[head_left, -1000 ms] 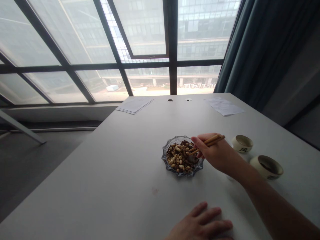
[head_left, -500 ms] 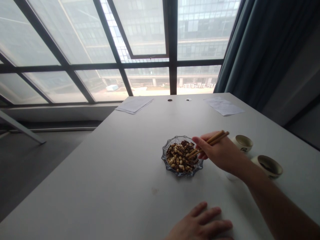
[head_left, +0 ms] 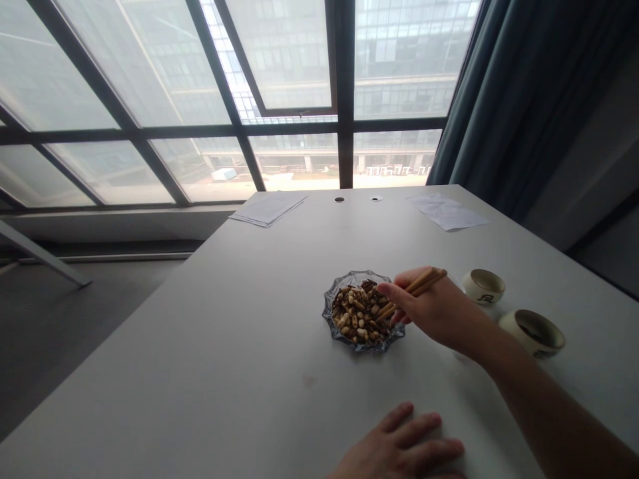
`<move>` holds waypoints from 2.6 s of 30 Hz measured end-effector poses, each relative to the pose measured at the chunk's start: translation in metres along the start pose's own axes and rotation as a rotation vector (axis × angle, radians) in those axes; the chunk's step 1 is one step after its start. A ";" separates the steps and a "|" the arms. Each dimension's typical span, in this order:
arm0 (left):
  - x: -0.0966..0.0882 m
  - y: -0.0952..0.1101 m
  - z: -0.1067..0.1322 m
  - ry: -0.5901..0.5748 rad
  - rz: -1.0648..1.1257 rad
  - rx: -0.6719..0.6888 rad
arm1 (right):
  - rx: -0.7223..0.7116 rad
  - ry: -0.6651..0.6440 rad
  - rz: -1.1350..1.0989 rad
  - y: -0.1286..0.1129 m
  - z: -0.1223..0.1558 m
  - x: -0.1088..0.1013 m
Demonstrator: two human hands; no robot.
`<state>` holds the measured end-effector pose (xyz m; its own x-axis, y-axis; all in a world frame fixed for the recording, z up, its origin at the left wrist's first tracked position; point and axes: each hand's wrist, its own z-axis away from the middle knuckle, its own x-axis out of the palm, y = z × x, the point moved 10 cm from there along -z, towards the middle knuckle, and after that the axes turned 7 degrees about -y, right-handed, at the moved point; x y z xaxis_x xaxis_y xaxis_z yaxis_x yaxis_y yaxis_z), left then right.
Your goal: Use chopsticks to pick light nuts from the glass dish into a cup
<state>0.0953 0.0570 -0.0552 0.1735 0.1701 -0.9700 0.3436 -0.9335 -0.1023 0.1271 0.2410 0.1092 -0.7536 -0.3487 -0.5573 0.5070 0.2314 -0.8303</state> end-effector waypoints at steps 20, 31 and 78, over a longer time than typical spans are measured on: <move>-0.001 -0.001 -0.002 0.008 -0.018 -0.007 | -0.053 -0.013 -0.012 -0.005 0.001 0.003; -0.004 -0.001 -0.001 0.031 -0.037 -0.006 | -0.034 0.007 0.055 -0.004 -0.002 0.002; 0.001 0.000 0.002 0.028 -0.046 -0.008 | -0.045 0.011 0.082 -0.002 -0.002 0.003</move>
<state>0.0934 0.0566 -0.0565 0.1829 0.2214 -0.9579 0.3593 -0.9220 -0.1445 0.1227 0.2408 0.1090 -0.7149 -0.3165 -0.6235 0.5485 0.2992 -0.7808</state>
